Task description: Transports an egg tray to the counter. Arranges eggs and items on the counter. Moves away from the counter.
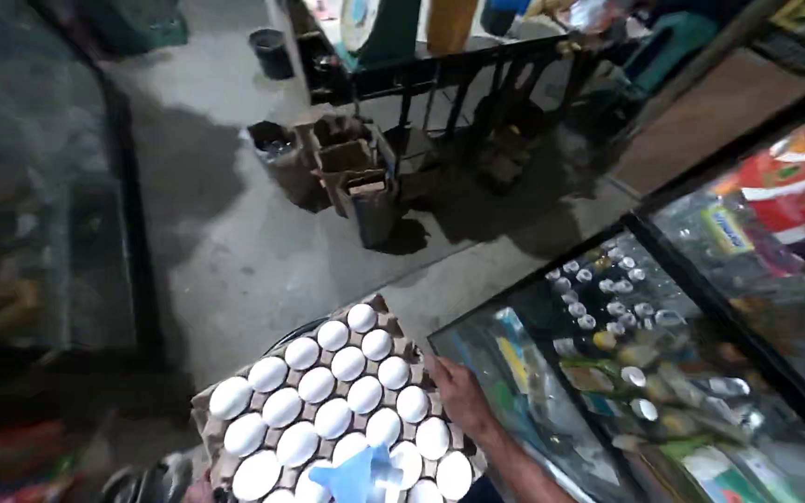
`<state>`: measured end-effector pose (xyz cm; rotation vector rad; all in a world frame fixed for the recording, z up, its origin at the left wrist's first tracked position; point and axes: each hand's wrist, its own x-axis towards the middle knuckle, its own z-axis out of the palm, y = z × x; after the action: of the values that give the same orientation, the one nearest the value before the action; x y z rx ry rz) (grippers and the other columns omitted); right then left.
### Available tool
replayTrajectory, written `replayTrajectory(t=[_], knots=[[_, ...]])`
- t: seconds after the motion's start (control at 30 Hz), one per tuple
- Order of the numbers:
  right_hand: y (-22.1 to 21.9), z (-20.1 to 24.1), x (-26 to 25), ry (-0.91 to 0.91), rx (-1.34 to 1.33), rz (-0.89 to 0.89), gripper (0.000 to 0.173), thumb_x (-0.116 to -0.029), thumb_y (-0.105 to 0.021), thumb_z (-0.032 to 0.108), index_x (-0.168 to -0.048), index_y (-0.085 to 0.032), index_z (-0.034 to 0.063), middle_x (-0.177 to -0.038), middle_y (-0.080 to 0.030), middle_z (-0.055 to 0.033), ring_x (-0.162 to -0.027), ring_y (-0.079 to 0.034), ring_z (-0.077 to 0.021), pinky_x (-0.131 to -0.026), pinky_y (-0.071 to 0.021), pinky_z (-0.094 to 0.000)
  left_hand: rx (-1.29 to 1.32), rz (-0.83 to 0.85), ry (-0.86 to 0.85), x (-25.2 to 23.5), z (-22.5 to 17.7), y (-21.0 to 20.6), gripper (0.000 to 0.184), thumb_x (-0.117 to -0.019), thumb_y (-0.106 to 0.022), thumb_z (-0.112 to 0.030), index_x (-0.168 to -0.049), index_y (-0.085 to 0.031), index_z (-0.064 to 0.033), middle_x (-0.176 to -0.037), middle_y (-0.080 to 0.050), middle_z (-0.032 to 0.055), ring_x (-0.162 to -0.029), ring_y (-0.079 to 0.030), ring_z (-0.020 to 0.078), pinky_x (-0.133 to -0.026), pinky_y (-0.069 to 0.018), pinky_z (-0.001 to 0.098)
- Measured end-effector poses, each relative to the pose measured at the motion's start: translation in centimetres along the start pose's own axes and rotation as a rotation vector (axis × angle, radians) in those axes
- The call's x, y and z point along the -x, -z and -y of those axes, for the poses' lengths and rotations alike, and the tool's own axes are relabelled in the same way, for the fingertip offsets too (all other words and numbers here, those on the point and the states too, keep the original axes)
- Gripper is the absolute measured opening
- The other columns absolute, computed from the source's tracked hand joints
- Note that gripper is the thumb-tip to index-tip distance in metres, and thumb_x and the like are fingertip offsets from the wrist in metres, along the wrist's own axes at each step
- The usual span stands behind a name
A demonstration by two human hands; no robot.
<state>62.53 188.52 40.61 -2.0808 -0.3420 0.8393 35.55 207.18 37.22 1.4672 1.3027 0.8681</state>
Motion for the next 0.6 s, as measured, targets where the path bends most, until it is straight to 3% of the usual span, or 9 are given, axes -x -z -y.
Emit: replayTrajectory(t=[0.03,0.1,0.27,0.4,0.47,0.6], knots=[[-0.1,1.0,-1.9,-0.01,-0.019,-0.036,0.05,-0.1092,-0.045,0.04,-0.125,-0.069,-0.0006,-0.111,-0.072,-0.0181,-0.104,-0.069,-0.0262,-0.096,-0.0526,-0.0494,-0.008,0.038,-0.005,-2.9,-0.4,-1.4,0.043,-0.11,-0.036,-0.021,-0.119,-0.056,0.0153,-0.099,-0.061,0.0,-0.088,-0.057,-0.0078,-0.088,-0.0502,0.0177],[0.0,2.7,-5.1,-0.03,-0.062,-0.121,0.048,-0.1092,-0.045,0.038,-0.123,-0.069,-0.001,-0.107,-0.072,-0.0166,-0.101,-0.069,-0.0238,-0.094,-0.0531,-0.0474,-0.011,0.146,-0.022,-7.6,-1.8,-4.2,0.046,-0.1107,-0.034,-0.023,-0.123,-0.054,0.0157,-0.104,-0.062,0.003,-0.093,-0.058,-0.0064,-0.091,-0.0507,0.0187],[2.3,6.7,-12.2,-0.134,-0.134,-0.307,0.049,-0.1097,-0.043,0.038,-0.12,-0.069,-0.0018,-0.105,-0.072,-0.0146,-0.099,-0.067,-0.0211,-0.093,-0.0525,-0.0455,0.023,0.309,-0.09,-17.5,-5.9,-12.2,0.045,-0.1064,-0.042,-0.023,-0.123,-0.054,0.0166,-0.101,-0.064,-0.0009,-0.088,-0.06,-0.0093,-0.084,-0.0526,0.0158],[5.7,7.8,-18.5,-0.175,-0.122,-0.417,0.051,-0.1093,-0.042,0.038,-0.111,-0.07,-0.0045,-0.101,-0.071,-0.0179,-0.099,-0.067,-0.0249,-0.092,-0.0522,-0.0492,0.087,0.419,-0.101,-23.1,-8.5,-20.8,0.042,-0.1044,-0.049,-0.025,-0.122,-0.059,0.0111,-0.101,-0.069,-0.0047,-0.085,-0.064,-0.0076,-0.08,-0.0559,0.0156],[7.5,8.4,-21.8,-0.201,-0.123,-0.458,0.053,-0.1097,-0.041,0.039,-0.11,-0.071,-0.0046,-0.1,-0.071,-0.0185,-0.099,-0.067,-0.0261,-0.091,-0.0516,-0.0503,0.071,0.49,-0.13,-25.9,-10.0,-24.9,0.048,-0.1036,-0.051,-0.031,-0.124,-0.059,0.0113,-0.105,-0.069,-0.0017,-0.088,-0.064,-0.0063,-0.082,-0.0551,0.0167],[11.6,9.9,-26.3,-0.254,-0.169,-0.558,0.052,-0.1096,-0.042,0.039,-0.111,-0.071,-0.0031,-0.105,-0.072,-0.0167,-0.104,-0.067,-0.0227,-0.096,-0.0511,-0.0476,0.018,0.599,-0.144,-29.5,-13.8,-33.1,0.047,-0.1028,-0.05,-0.029,-0.122,-0.06,0.0127,-0.112,-0.068,0.0069,-0.095,-0.063,-0.0034,-0.087,-0.0541,0.0188]])
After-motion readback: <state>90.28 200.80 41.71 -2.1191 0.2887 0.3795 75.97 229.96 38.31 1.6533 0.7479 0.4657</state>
